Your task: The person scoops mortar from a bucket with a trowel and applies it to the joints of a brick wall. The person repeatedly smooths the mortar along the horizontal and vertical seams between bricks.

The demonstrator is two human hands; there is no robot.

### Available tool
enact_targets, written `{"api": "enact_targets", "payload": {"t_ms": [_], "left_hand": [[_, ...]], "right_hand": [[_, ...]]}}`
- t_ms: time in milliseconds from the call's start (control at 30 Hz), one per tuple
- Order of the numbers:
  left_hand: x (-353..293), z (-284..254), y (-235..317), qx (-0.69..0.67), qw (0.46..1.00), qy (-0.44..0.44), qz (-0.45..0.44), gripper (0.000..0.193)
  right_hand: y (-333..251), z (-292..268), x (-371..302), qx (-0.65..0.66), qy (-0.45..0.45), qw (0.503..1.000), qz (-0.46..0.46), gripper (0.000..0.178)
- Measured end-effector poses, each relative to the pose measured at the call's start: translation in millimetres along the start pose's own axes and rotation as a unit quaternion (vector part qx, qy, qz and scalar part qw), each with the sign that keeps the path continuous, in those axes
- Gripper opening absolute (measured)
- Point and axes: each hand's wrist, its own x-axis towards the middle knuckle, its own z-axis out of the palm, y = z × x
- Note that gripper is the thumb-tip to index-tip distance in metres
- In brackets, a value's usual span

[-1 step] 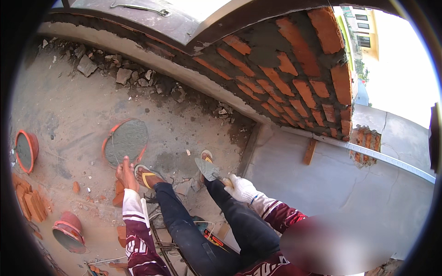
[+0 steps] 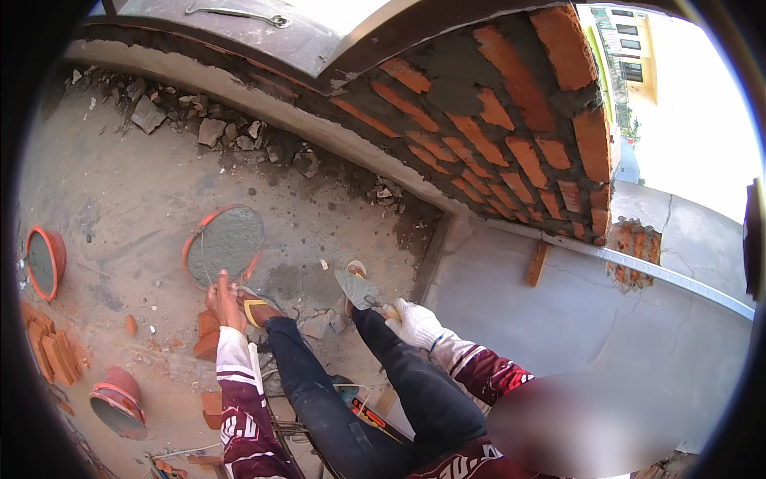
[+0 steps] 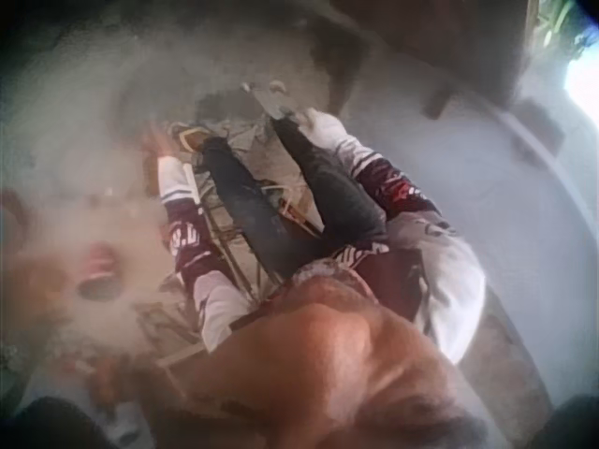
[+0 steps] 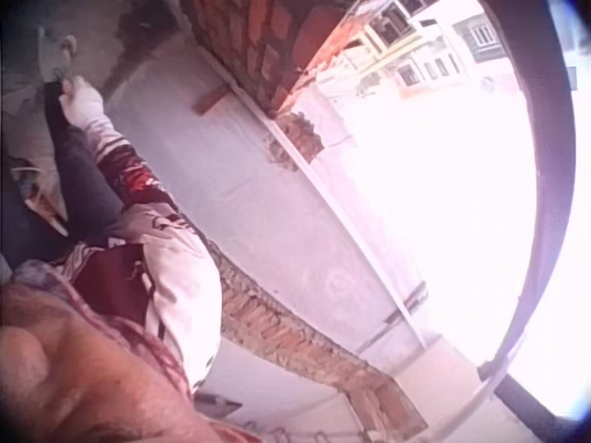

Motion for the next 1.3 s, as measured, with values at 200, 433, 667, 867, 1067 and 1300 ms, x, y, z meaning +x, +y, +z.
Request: {"api": "enact_targets", "payload": {"t_ms": [200,433,667,867,1067,1300], "left_hand": [[-64.7,71.9,-49.1,0.109,0.993,-0.037,-0.016,0.043],[-66.4,57.1,-115.2,0.211,0.968,-0.113,0.076,0.035],[14.8,6.4,-86.8,0.248,0.969,0.021,0.011,0.050],[-24.1,21.9,-62.1,0.302,0.947,0.076,0.078,0.051],[-157.6,-60.0,-142.1,0.241,0.970,0.030,0.029,0.038],[-302.6,-153.7,-195.0,0.198,0.967,0.145,-0.070,0.025]], "right_hand": [[42.8,-6.6,76.4,-0.057,0.041,0.998,0.001,0.038],[30.7,-55.3,118.0,-0.138,-0.003,0.989,-0.057,0.040],[13.8,-35.1,165.9,-0.213,0.048,0.968,-0.125,0.031],[-24.5,-23.7,199.4,-0.287,0.118,0.936,-0.166,0.022],[-51.3,26.6,243.0,-0.232,-0.027,0.950,-0.209,0.027],[-4.2,47.3,214.7,-0.134,0.066,0.961,-0.232,0.033]]}}
